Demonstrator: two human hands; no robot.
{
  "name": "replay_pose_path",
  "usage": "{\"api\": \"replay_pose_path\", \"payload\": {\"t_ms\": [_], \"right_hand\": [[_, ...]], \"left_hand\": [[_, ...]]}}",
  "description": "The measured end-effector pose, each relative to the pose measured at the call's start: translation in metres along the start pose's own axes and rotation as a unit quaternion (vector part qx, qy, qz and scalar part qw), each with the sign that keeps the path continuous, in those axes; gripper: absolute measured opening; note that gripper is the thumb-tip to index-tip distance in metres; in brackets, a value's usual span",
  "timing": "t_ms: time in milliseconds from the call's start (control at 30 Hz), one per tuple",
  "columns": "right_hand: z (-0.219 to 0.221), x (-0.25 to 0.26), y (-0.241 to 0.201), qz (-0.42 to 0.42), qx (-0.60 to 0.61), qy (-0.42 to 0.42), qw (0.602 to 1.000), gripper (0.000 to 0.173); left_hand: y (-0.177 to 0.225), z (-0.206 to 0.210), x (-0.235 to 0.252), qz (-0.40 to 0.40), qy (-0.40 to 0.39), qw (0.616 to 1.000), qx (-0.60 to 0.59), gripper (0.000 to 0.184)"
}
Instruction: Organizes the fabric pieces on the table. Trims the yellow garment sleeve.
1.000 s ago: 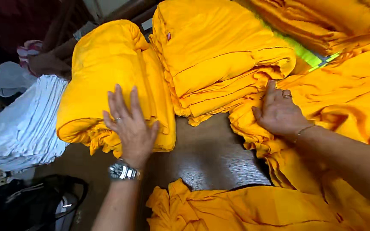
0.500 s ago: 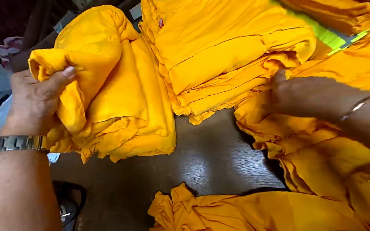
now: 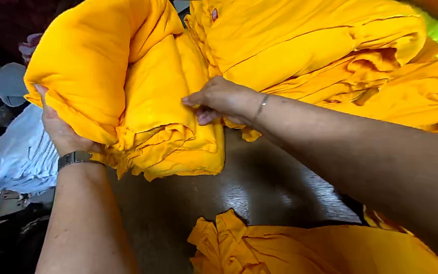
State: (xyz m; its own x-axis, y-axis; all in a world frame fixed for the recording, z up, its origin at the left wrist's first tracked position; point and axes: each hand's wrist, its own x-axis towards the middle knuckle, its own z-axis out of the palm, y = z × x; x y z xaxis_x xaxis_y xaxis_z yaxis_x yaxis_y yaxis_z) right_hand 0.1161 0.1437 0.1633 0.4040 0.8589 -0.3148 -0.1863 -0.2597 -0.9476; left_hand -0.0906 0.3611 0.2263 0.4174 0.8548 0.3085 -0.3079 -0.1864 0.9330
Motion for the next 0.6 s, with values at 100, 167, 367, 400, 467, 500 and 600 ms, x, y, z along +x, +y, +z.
{"api": "replay_pose_path", "payload": {"t_ms": [100,167,367,400,467,500,600], "right_hand": [[0.024,0.015,-0.021,0.019,0.104,-0.053,0.993,0.046],[0.034,0.025,-0.040,0.016,0.135,-0.090,0.987,0.042],[0.028,0.016,-0.056,-0.055,0.033,-0.102,0.993,0.022],[0.021,0.012,-0.043,-0.074,-0.062,-0.076,0.992,0.023],[0.011,0.004,-0.008,-0.086,-0.181,-0.005,0.980,0.043],[0.007,0.000,0.012,-0.070,-0.170,0.037,0.982,0.048],[0.009,-0.010,0.055,0.047,-0.023,0.101,0.994,0.042]], "left_hand": [[-0.003,0.002,-0.003,0.004,0.006,1.000,0.012,0.042],[-0.005,0.007,-0.003,0.025,0.016,0.997,0.077,0.042],[-0.009,0.014,-0.001,0.047,0.070,0.966,0.244,0.045],[-0.009,0.016,-0.003,0.047,0.070,0.964,0.253,0.045],[-0.011,0.016,-0.002,0.057,0.077,0.958,0.269,0.043],[-0.012,0.015,-0.001,0.062,0.076,0.958,0.270,0.044],[-0.015,0.018,0.000,0.074,0.084,0.961,0.254,0.039]]}}
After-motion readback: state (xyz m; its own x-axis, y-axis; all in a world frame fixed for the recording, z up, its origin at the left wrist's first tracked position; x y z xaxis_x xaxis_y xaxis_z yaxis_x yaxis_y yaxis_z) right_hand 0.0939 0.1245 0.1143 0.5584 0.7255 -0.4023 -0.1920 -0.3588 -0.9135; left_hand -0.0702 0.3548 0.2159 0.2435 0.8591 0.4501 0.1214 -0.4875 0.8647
